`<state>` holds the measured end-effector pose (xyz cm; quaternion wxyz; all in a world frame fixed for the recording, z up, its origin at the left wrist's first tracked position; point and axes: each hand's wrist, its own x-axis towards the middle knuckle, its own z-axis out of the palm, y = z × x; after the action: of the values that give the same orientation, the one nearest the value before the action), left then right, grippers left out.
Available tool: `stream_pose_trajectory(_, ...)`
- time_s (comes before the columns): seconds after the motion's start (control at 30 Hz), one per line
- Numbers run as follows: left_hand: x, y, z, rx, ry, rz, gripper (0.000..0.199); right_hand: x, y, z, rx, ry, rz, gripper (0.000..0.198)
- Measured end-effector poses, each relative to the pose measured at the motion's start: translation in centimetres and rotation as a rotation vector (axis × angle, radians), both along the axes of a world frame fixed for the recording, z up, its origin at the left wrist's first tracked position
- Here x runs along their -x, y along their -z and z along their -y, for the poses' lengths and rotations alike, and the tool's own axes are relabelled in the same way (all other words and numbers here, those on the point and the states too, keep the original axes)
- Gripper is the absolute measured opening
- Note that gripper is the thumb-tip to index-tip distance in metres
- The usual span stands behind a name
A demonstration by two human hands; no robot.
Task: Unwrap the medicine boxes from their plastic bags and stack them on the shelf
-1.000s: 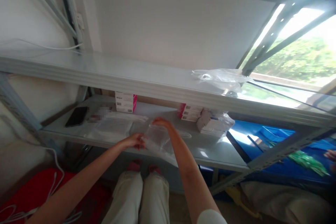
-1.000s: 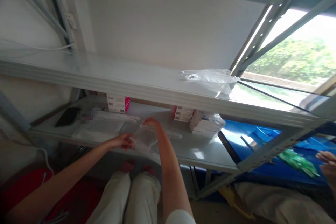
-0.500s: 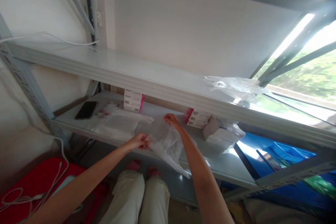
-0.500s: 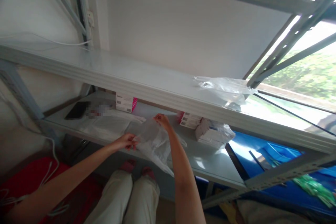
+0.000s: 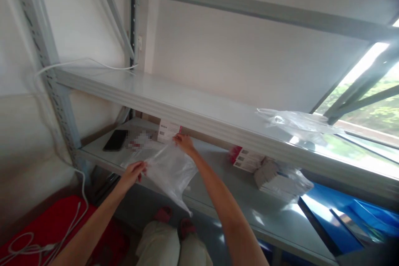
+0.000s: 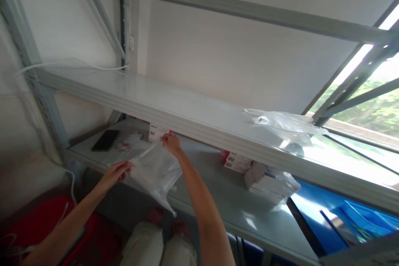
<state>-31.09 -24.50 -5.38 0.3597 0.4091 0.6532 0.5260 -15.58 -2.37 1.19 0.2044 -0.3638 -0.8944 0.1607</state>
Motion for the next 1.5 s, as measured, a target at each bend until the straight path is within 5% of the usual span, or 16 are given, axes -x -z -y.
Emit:
stream_pose_trajectory(0.2,3.7,2.4,1.2,-0.123,-0.422,-0.035,0.062,10.5,1.5,1.7,-0.016,-0.028,0.101,0.041)
stream_pose_trajectory(0.33,4.5,4.9,0.2,-0.001,-0.441,0.026,0.069,14.0,3.0,2.1,-0.025,-0.057,0.163,0.038)
stream_pose_trajectory(0.53,5.1,8.0,0.2,0.029,-0.475,-0.129,0.064,14.8,5.0,1.0,-0.02,-0.039,0.157,0.02)
stream_pose_trajectory(0.67,3.8,7.4,0.3,0.084,-0.471,-0.218,0.057,15.2,6.1,0.5,-0.017,-0.005,0.134,0.017)
stream_pose_trajectory(0.9,1.5,4.5,0.5,0.271,-0.726,-0.274,0.075,16.0,7.0,1.1,-0.011,0.01,0.143,0.021)
stream_pose_trajectory(1.17,3.6,4.0,0.6,0.391,-0.536,-0.366,0.057,15.8,7.9,1.0,-0.056,-0.033,0.133,0.022)
stream_pose_trajectory(1.5,1.0,4.7,0.4,0.427,-0.523,-0.469,0.058,15.1,7.5,0.7,-0.131,-0.169,0.162,0.023)
